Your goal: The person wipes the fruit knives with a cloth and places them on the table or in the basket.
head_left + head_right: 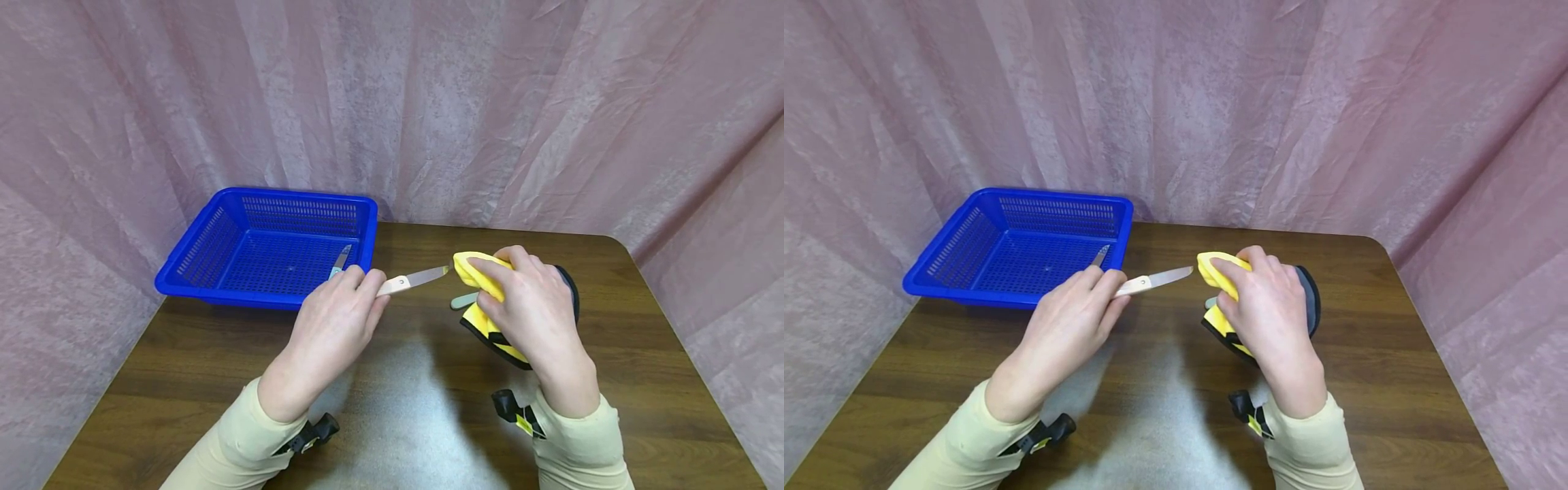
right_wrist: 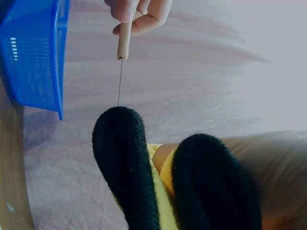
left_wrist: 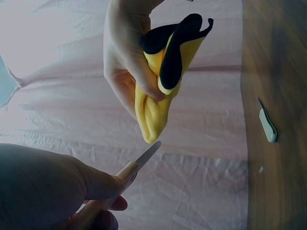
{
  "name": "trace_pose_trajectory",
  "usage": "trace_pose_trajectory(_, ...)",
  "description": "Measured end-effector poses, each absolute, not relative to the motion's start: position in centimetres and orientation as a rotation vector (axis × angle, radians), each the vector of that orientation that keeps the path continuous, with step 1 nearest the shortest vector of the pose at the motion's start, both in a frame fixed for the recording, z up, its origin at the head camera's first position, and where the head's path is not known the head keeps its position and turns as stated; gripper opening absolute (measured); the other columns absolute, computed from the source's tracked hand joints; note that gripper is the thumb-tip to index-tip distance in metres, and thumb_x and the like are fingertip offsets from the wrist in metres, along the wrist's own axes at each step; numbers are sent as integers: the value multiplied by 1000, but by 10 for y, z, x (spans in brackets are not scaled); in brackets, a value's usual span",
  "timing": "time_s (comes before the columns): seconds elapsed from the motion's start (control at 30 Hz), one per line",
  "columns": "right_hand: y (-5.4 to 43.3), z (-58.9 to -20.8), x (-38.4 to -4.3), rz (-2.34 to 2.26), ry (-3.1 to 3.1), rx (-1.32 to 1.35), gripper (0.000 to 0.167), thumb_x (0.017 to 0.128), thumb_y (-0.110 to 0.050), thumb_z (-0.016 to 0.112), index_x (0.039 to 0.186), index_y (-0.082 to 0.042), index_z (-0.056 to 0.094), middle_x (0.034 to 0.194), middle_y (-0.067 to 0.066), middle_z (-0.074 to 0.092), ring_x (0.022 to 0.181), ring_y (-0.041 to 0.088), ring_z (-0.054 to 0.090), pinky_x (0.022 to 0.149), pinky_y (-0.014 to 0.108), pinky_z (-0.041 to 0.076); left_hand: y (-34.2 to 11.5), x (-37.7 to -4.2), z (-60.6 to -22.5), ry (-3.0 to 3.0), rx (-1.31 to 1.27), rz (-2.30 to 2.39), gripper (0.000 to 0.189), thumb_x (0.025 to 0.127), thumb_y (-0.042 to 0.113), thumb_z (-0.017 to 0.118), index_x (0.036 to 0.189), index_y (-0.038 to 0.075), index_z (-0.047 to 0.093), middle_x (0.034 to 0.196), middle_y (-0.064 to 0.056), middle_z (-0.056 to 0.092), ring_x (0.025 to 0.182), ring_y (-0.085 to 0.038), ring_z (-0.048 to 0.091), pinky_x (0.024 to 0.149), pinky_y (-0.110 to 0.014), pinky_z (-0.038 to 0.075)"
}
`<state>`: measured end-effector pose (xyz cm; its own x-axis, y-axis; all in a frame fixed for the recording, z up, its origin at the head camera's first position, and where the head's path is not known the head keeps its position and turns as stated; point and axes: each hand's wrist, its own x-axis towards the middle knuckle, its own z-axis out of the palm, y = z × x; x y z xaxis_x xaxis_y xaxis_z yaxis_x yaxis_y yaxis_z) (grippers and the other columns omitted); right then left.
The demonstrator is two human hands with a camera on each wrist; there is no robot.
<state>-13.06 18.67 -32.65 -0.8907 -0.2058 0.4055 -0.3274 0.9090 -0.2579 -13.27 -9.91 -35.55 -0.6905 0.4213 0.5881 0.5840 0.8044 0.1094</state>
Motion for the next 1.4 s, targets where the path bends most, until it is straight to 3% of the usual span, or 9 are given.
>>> trace_pose_trajectory(0.73,184,-323,-126,442,-2666,427,56,86,-7,77,138,-26,79,124,12,69,104,40,67,89,58,49,-99,-134,-354,-2443,-742,-282,18,112,22,67,102,7,69,82,-4,60,72,-31,59,67,-44,42)
trace_pose_trajectory(1.13,181,-323,-125,448,-2661,448,54,86,-7,79,138,-24,79,125,12,69,103,39,67,90,57,49,-98,-136,-355,-2418,-747,-290,20,113,17,64,96,8,62,74,-2,59,66,-28,56,65,-42,39)
trace_pose_trajectory(1.4,179,-322,-124,446,-2659,463,54,87,-8,80,139,-24,79,126,12,68,103,39,66,91,56,49,-97,-136,-355,-2428,-745,-306,14,112,15,64,101,7,63,77,-3,59,67,-29,58,61,-39,40)
